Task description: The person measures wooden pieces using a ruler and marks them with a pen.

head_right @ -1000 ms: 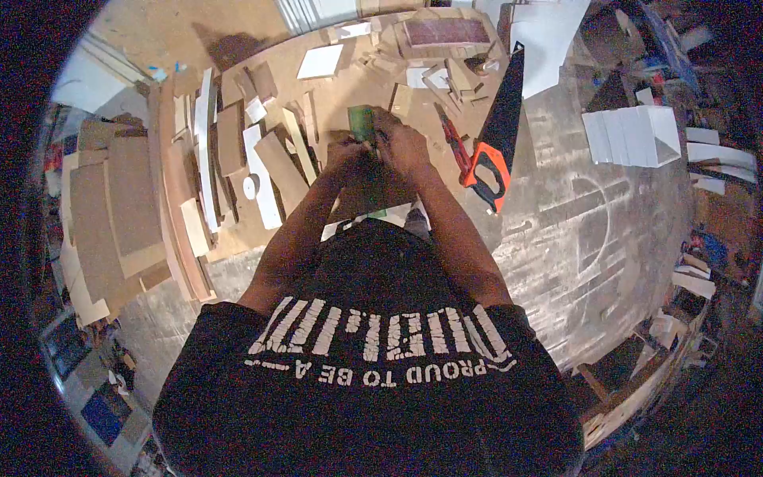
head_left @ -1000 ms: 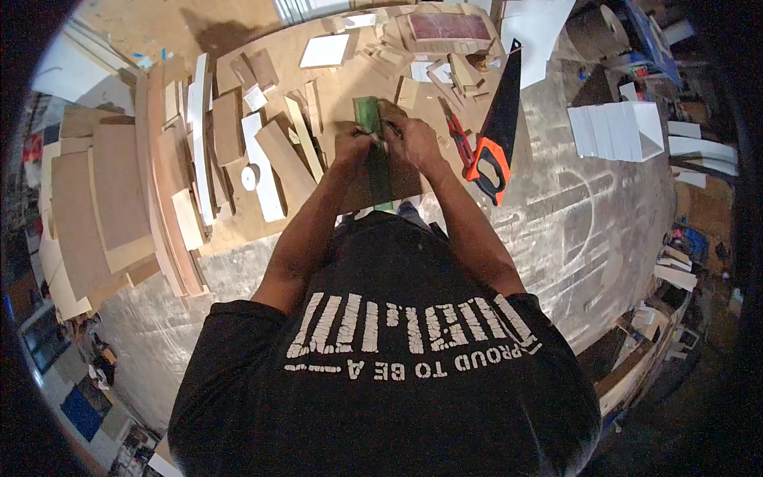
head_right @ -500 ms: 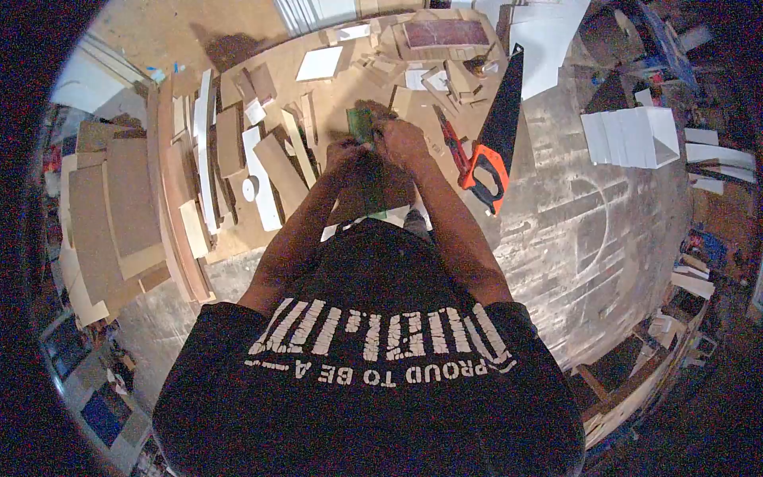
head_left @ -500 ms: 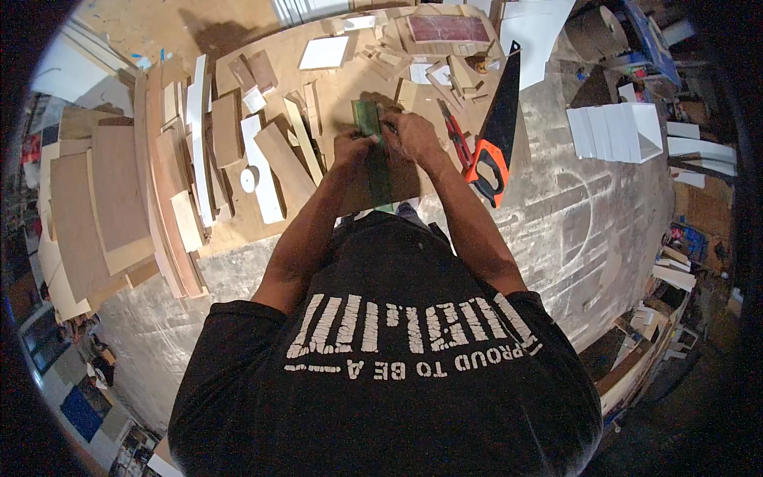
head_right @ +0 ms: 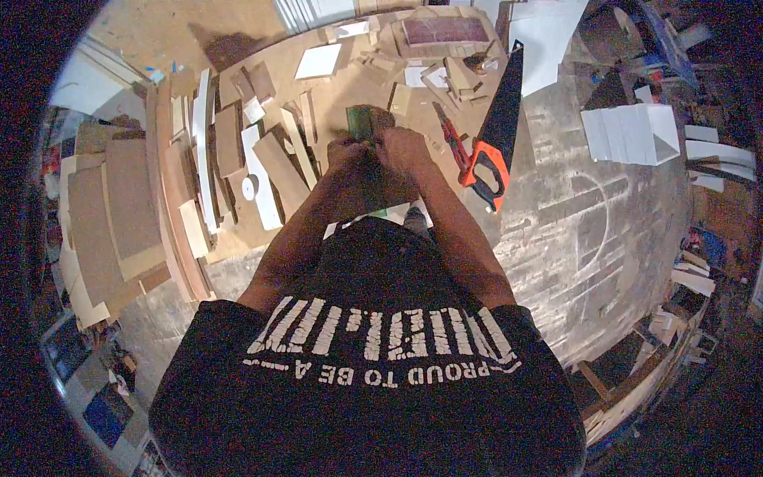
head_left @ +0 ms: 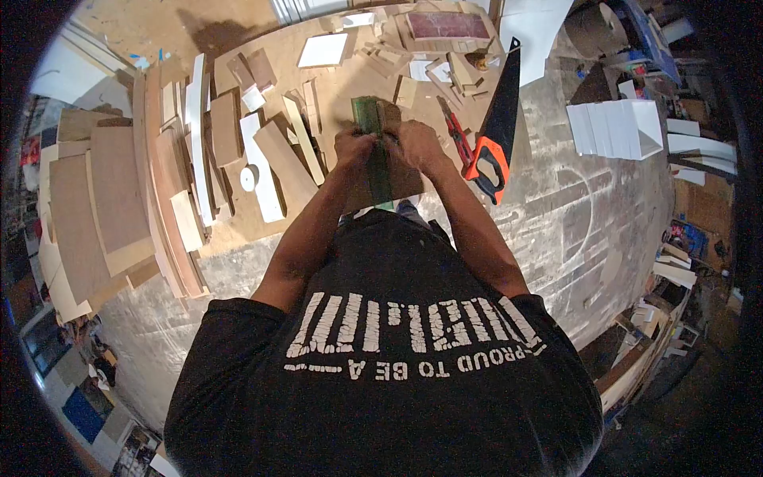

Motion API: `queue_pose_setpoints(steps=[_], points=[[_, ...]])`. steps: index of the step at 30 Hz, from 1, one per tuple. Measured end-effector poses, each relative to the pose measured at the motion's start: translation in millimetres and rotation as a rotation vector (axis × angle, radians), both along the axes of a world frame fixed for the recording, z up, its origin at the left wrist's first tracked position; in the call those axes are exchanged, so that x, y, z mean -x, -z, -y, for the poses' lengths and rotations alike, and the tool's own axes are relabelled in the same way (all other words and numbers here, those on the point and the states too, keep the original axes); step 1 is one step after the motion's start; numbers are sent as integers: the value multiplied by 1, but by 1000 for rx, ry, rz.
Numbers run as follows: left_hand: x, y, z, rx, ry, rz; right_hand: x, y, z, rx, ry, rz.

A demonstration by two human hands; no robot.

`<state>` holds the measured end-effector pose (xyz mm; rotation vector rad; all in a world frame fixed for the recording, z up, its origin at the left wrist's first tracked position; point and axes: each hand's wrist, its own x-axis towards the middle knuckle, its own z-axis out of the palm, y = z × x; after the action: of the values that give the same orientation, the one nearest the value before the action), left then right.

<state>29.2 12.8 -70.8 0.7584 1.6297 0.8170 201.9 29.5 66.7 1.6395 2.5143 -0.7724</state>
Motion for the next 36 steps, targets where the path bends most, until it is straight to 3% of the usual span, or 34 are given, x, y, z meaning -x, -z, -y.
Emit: queue_pose_setpoints(steps=[17, 19, 21, 23, 30, 36], points=[[8, 57, -2, -166, 5, 169, -15, 5, 52, -26, 102, -155], [7, 38, -3, -151, 49, 80, -16, 9, 55, -18, 114, -147], [5, -17, 1, -110, 105, -101, -16, 10, 57, -18, 122, -165], [3, 2, -1, -121, 62, -63, -15, 15, 58, -56, 145, -212], [0, -32, 2, -15, 21, -50, -2, 16, 49, -269, 229, -378], [3, -3, 0, -97, 17, -38, 5, 20, 30, -312, 217, -424]])
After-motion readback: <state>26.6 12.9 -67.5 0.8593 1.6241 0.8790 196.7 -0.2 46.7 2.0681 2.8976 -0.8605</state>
